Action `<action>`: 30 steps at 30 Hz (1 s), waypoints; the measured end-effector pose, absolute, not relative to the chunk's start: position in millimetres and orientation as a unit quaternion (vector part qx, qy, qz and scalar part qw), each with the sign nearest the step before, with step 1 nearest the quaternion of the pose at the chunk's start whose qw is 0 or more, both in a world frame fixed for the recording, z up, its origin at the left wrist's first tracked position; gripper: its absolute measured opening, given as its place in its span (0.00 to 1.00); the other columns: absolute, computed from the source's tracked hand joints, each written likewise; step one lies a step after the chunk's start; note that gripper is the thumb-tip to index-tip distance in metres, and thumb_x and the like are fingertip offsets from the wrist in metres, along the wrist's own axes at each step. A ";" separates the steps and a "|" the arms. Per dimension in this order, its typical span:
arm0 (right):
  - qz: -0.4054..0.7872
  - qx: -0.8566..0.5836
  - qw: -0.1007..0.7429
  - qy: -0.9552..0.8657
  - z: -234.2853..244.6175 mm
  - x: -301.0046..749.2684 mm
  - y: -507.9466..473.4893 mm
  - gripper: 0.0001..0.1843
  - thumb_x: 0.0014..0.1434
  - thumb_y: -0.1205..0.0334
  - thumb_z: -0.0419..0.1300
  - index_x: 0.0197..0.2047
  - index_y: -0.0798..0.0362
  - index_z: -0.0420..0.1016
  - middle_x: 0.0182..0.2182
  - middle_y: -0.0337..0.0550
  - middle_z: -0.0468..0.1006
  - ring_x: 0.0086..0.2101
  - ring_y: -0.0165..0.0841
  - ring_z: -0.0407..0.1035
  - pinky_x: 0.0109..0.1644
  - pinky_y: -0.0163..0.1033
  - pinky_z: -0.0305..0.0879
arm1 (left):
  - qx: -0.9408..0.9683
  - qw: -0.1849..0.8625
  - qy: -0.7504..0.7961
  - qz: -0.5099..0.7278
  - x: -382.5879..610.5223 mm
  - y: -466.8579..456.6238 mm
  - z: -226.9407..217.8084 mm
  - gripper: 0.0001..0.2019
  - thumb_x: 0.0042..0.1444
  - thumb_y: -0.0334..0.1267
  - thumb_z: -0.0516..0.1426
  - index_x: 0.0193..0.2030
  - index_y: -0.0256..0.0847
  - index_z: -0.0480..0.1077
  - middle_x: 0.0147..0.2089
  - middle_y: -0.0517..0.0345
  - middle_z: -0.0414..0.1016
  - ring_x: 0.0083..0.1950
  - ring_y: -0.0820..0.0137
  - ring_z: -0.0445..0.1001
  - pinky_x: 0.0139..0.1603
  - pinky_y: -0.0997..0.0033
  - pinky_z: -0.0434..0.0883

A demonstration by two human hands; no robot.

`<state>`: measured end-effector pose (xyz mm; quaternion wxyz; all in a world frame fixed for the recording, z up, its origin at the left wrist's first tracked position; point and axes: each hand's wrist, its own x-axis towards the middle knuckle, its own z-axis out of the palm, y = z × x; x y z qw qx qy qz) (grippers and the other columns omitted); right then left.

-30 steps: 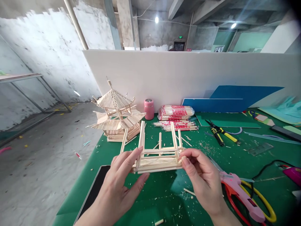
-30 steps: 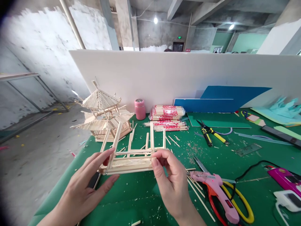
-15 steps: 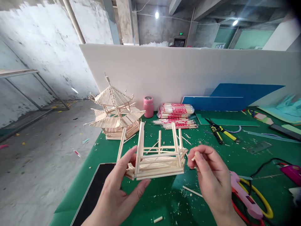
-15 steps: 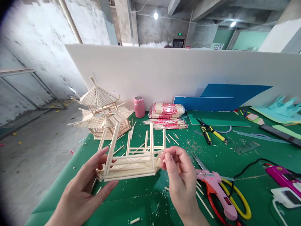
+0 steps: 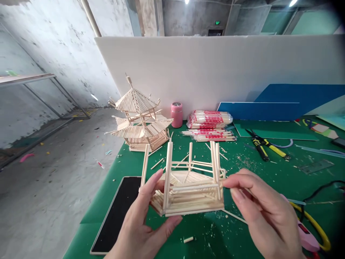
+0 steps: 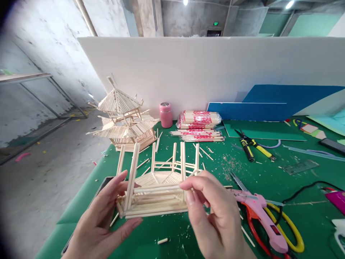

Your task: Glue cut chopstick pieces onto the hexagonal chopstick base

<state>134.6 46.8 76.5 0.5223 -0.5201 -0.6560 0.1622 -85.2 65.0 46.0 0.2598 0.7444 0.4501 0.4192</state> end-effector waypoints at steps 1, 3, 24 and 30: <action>0.145 -0.511 0.493 -0.689 83.0 132.7 48.3 0.07 0.56 0.67 0.51 0.37 0.48 0.68 0.26 0.39 0.64 0.22 0.27 0.58 0.22 0.33 0.57 | 0.743 0.271 0.447 0.419 -85.0 62.7 45.2 0.34 0.50 0.35 0.57 0.62 0.53 0.47 0.47 0.54 0.70 0.45 0.65 0.72 0.47 0.64 0.72; 0.117 -0.475 0.432 -0.758 94.4 128.6 53.2 0.08 0.55 0.68 0.54 0.39 0.49 0.68 0.25 0.38 0.65 0.22 0.27 0.60 0.24 0.33 0.59 | 0.742 0.288 0.437 0.418 -84.8 58.1 42.9 0.35 0.50 0.34 0.58 0.62 0.53 0.46 0.47 0.54 0.70 0.45 0.65 0.72 0.48 0.64 0.72; 0.147 -0.403 0.019 -0.903 115.7 94.2 74.6 0.08 0.49 0.69 0.54 0.31 0.48 0.71 0.29 0.36 0.73 0.28 0.34 0.68 0.27 0.39 0.59 | 0.791 0.219 0.377 0.428 -87.3 33.3 26.1 0.37 0.49 0.29 0.59 0.64 0.43 0.45 0.53 0.50 0.64 0.53 0.62 0.65 0.53 0.63 0.67; 0.180 -0.425 -0.084 -0.883 121.1 88.7 78.1 0.14 0.45 0.69 0.58 0.36 0.45 0.73 0.34 0.35 0.76 0.33 0.38 0.71 0.29 0.40 0.64 | 0.794 0.206 0.379 0.428 -87.3 31.2 27.0 0.36 0.50 0.30 0.58 0.64 0.44 0.46 0.52 0.52 0.66 0.51 0.63 0.67 0.52 0.63 0.67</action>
